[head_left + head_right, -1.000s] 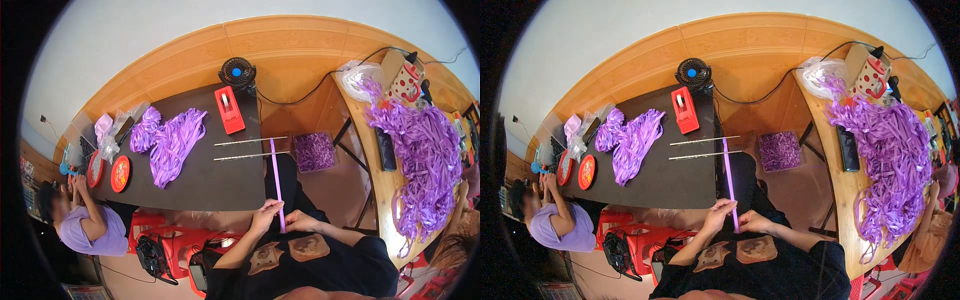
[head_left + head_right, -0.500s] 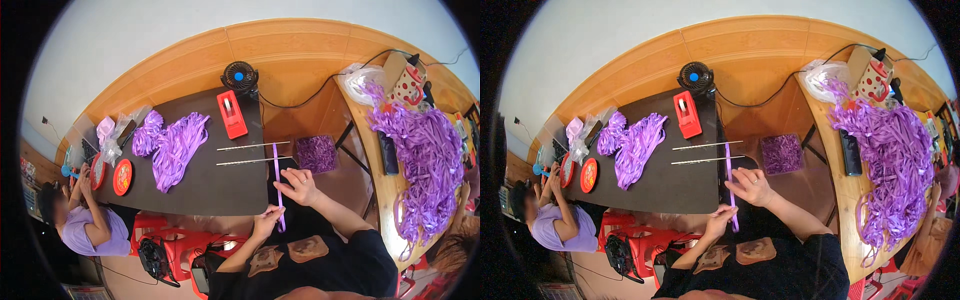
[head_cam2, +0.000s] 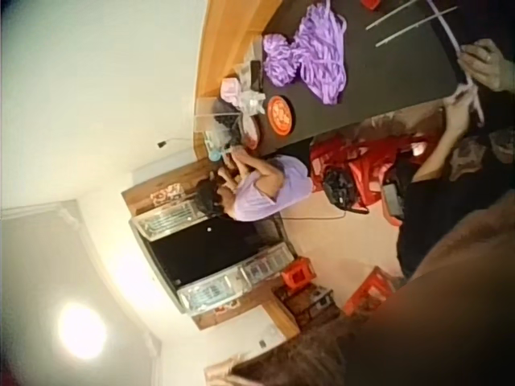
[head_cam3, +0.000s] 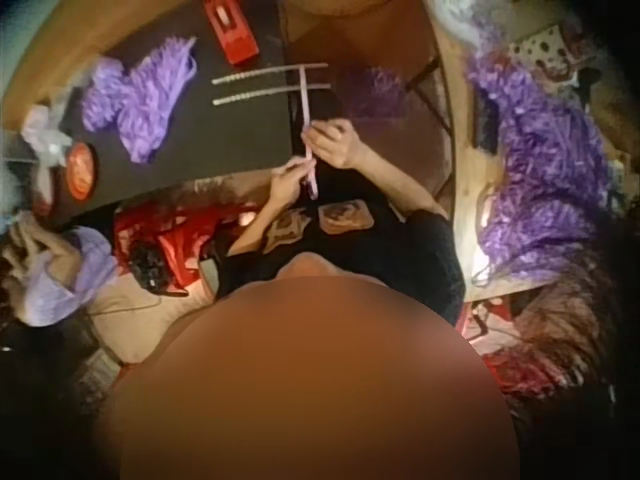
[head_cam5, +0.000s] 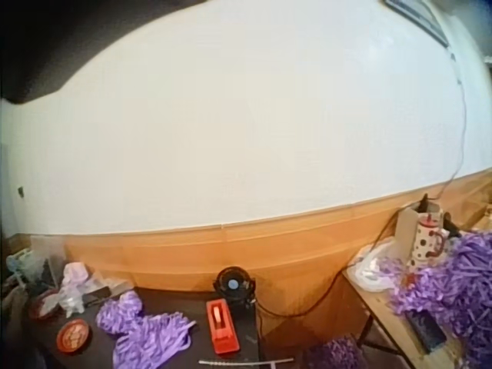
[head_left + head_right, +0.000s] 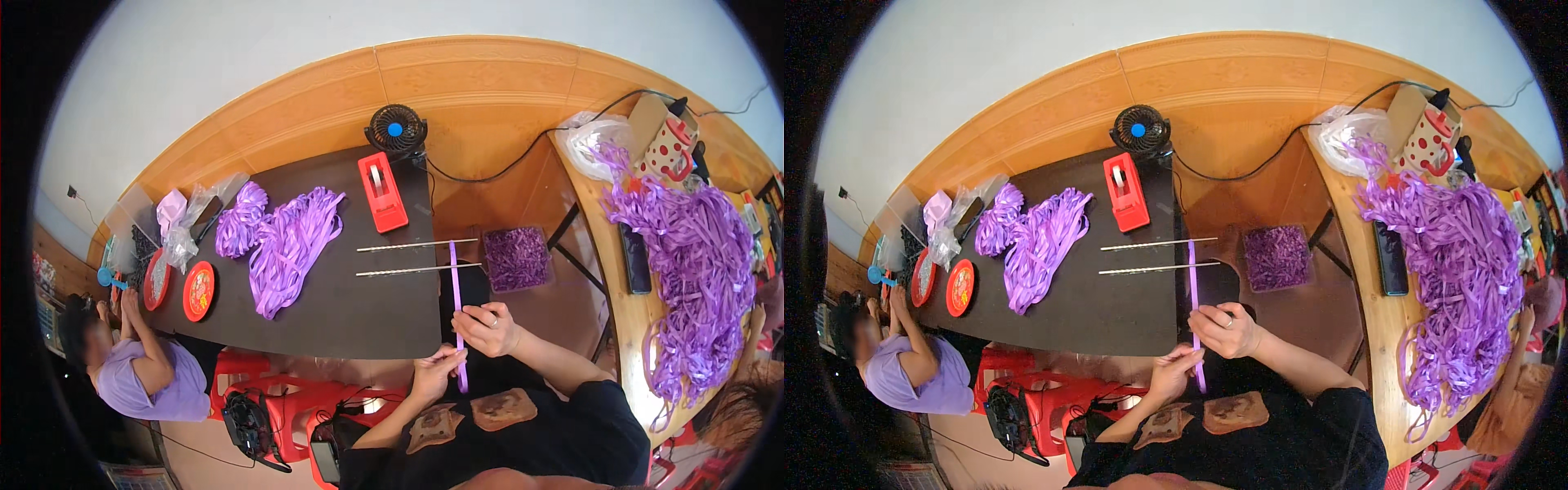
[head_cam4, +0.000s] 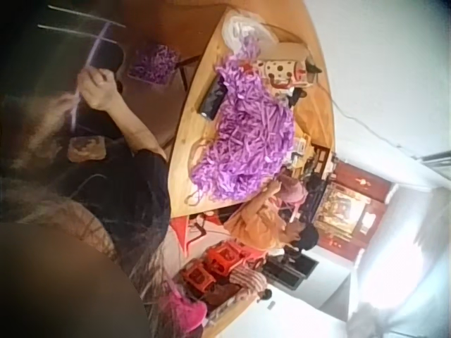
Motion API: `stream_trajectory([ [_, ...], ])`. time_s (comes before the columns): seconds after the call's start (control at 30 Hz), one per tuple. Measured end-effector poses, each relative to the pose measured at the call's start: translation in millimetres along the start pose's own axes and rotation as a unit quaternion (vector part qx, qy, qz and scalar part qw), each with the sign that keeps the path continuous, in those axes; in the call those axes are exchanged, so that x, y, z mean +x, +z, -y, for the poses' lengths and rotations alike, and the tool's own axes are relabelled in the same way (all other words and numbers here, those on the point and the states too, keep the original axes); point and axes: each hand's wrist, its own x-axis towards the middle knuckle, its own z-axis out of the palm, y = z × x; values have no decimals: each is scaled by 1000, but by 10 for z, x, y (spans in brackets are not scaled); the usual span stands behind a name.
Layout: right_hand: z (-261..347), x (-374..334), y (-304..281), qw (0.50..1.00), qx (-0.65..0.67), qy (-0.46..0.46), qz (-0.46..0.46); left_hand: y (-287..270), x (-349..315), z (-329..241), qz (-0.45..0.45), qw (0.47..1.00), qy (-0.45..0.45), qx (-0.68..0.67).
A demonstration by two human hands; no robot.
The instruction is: Wrapping purple ribbon around metal rods and securing it with tape to assemble a toy part.
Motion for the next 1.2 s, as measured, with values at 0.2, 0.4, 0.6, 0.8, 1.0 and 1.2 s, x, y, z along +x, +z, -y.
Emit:
stream_trajectory([
  [0.2,-72,266,-108,997,46,50,-26,-217,69,216,9,947,-185,-261],
  [0.4,-703,813,-25,969,140,200,-41,-104,357,317,110,976,-145,-123],
  [0.6,-1430,812,545,722,468,506,55,273,836,235,19,997,-65,-30],
  [0.8,-1561,543,926,551,590,587,57,445,1282,167,-97,992,73,-31],
  [1.0,-1549,333,1114,460,603,642,110,479,1583,280,-164,970,180,-21],
  [1.2,-1457,213,1249,395,617,677,76,567,1717,233,-189,951,245,0],
])
